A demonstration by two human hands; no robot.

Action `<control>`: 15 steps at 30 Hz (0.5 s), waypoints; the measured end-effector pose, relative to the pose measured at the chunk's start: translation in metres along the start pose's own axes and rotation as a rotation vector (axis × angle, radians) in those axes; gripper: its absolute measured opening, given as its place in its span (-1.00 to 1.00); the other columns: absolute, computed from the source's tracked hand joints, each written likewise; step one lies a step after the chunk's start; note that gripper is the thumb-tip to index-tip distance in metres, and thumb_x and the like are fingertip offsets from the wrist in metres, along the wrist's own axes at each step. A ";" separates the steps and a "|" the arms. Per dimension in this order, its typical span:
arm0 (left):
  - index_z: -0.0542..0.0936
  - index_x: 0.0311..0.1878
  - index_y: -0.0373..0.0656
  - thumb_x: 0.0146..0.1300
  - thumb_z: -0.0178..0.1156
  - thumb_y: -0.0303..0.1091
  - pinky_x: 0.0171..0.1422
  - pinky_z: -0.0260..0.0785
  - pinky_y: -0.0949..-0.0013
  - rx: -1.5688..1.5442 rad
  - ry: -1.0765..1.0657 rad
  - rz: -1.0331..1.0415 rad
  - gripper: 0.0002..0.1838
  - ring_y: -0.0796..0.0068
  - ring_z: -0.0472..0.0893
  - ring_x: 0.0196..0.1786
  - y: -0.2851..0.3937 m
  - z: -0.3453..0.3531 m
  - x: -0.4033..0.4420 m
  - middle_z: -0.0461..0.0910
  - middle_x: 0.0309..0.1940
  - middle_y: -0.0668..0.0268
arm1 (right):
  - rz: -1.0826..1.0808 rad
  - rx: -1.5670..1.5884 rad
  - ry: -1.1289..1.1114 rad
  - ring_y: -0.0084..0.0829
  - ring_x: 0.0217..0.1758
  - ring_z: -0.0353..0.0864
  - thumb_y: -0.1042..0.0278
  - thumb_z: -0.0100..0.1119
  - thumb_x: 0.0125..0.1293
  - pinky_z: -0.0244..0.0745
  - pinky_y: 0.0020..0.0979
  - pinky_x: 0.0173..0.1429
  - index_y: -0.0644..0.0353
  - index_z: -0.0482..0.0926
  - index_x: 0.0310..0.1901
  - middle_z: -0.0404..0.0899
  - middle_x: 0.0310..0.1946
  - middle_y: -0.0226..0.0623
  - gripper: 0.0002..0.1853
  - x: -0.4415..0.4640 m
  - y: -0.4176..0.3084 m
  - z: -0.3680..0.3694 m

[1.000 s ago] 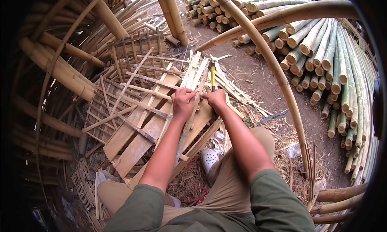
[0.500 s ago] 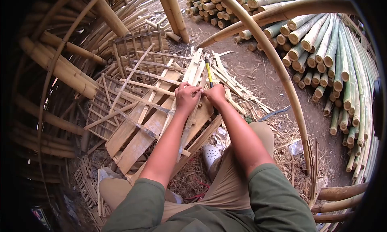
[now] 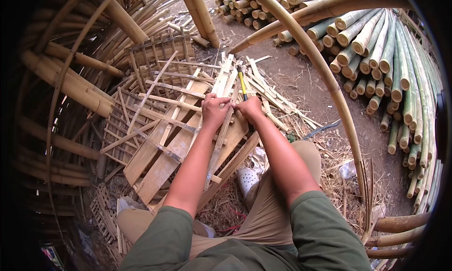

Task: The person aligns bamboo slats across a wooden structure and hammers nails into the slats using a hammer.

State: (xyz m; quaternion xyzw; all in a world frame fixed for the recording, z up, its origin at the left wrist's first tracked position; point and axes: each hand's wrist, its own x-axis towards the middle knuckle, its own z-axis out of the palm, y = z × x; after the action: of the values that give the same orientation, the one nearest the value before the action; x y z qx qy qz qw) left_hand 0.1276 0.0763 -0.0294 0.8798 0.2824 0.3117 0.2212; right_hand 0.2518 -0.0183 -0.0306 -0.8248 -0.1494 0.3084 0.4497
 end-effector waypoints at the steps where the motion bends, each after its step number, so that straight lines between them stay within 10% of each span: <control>1: 0.82 -0.08 0.12 0.05 0.51 -0.23 0.15 0.29 0.27 0.045 0.009 0.038 -0.70 0.37 0.48 -0.04 0.000 -0.001 -0.001 0.77 -0.29 0.41 | 0.003 0.000 -0.002 -0.37 -0.45 0.63 0.11 0.70 -0.10 0.53 -0.27 -0.38 0.48 0.61 -0.41 0.70 -0.40 -0.07 -0.45 0.000 0.000 0.001; 7: 0.82 -0.09 0.13 0.07 0.50 -0.22 0.13 0.28 0.26 0.083 0.009 0.110 -0.71 0.35 0.47 -0.06 0.007 -0.004 -0.003 0.76 -0.29 0.37 | -0.046 0.008 0.001 -0.14 -0.28 0.78 0.12 0.60 -0.03 0.61 -0.20 -0.21 0.53 0.64 -0.43 0.72 -0.37 0.10 -0.49 -0.002 -0.002 -0.006; 10: 0.82 -0.09 0.14 0.07 0.49 -0.23 0.15 0.28 0.24 0.082 0.019 0.083 -0.72 0.34 0.47 -0.03 0.006 -0.004 -0.007 0.75 -0.29 0.36 | -0.155 -0.046 0.154 -0.28 -0.56 0.64 -0.14 0.35 0.19 0.50 -0.23 -0.40 0.47 0.59 -0.58 0.62 -0.62 -0.08 -0.36 -0.011 -0.010 -0.024; 15: 0.82 -0.13 0.13 0.07 0.49 -0.23 0.23 0.28 0.23 0.016 -0.017 0.025 -0.75 0.31 0.47 0.05 -0.002 -0.004 -0.002 0.75 -0.24 0.37 | -0.345 -0.080 0.179 0.01 -0.55 0.62 0.04 0.24 0.25 0.50 -0.09 -0.29 0.40 0.61 -0.58 0.54 -0.67 0.10 -0.50 -0.047 -0.024 -0.064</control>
State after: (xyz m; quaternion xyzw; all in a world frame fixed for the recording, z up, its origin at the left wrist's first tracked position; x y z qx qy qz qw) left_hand 0.1228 0.0768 -0.0285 0.8876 0.2721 0.3046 0.2128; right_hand 0.2583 -0.0711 0.0333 -0.8283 -0.2601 0.1461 0.4743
